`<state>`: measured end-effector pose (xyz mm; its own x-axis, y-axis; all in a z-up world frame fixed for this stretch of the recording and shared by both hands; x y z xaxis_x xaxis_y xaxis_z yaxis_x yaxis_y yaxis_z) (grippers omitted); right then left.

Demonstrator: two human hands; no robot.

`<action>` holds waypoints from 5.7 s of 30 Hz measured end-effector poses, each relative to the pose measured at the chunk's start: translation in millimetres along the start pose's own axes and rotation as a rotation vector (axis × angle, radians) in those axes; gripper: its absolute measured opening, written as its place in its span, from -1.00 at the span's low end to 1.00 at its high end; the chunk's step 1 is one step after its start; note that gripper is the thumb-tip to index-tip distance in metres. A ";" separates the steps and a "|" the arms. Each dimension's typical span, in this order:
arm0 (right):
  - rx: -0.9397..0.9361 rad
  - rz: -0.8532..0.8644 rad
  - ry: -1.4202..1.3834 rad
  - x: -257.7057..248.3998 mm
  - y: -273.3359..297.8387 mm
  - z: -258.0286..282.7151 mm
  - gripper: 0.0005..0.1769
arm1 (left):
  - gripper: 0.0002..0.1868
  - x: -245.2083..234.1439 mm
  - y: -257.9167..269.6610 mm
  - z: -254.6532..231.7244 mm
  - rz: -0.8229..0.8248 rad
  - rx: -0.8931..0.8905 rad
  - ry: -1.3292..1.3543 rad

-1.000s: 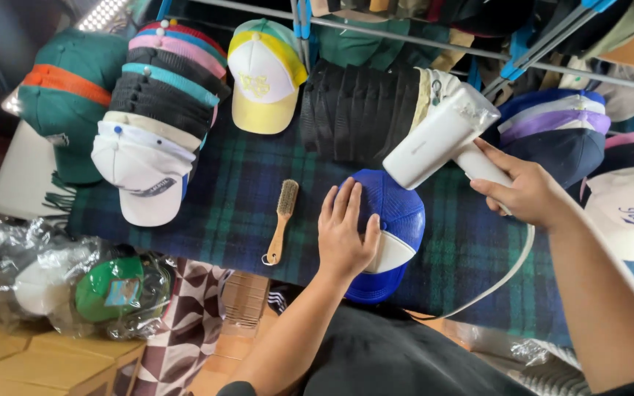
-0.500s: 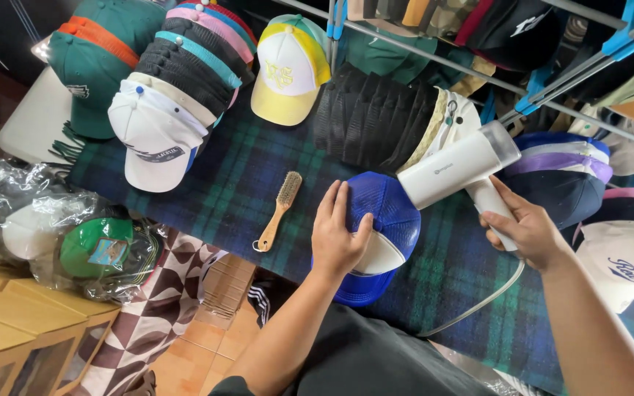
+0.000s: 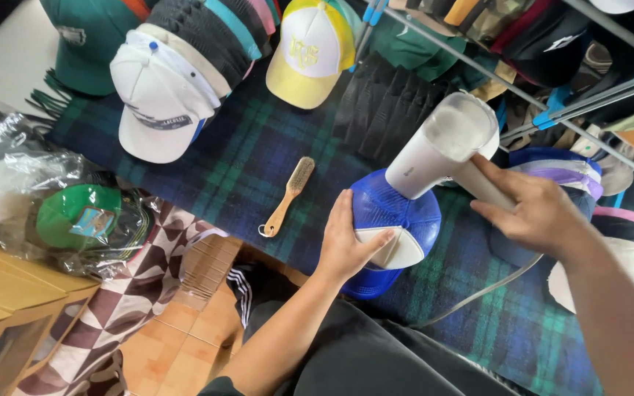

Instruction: The person is cleaning and shaping various baseball caps using a brush and a handheld steamer over a wooden head form.

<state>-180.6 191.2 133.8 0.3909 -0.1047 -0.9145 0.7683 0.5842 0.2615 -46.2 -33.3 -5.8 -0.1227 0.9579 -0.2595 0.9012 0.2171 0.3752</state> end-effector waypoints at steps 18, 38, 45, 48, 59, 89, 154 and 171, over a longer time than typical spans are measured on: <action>0.259 0.480 0.329 -39.6 -114.8 117.8 -0.12 | 0.20 -5.0 -5.9 37.9 0.168 -0.047 0.085; -0.211 0.800 0.823 79.2 -177.1 244.2 -0.27 | 0.21 -27.1 6.3 65.0 0.384 -0.228 0.147; -0.236 0.829 0.787 77.7 -149.2 266.3 -0.30 | 0.00 -15.7 6.8 85.0 0.465 -0.295 0.000; -0.109 0.738 0.767 55.9 -168.1 235.4 -0.26 | 0.05 -6.7 4.1 97.6 0.419 -0.298 0.052; 0.264 0.617 0.502 -28.9 -155.1 122.7 -0.20 | -0.01 -30.5 18.4 67.1 0.480 -0.452 0.024; 0.392 -0.532 -0.313 97.1 150.2 2.5 -0.20 | 0.12 -28.1 -20.7 5.2 0.399 -0.146 -0.116; 0.586 -1.167 -0.557 281.1 94.1 208.9 -0.40 | -0.47 58.5 -95.7 -61.0 0.533 0.995 -0.932; 0.451 -1.102 -0.224 306.9 55.7 229.3 -0.17 | -0.52 49.2 -93.0 -66.6 0.511 1.163 -0.823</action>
<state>98.4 7.1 -61.5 -0.5395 -0.5322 -0.6525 0.8345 -0.2343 -0.4988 -163.7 6.2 5.7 0.2004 0.4276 -0.8815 0.6397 -0.7386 -0.2129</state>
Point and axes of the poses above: each hand's wrist, its own y-axis away from the middle knuckle, its own x-axis out of the palm, z = x × y, the point moved 6 cm from there along -y, towards the middle knuckle, and after that the axes turned 9 degrees about -x, right-handed, at the moved point
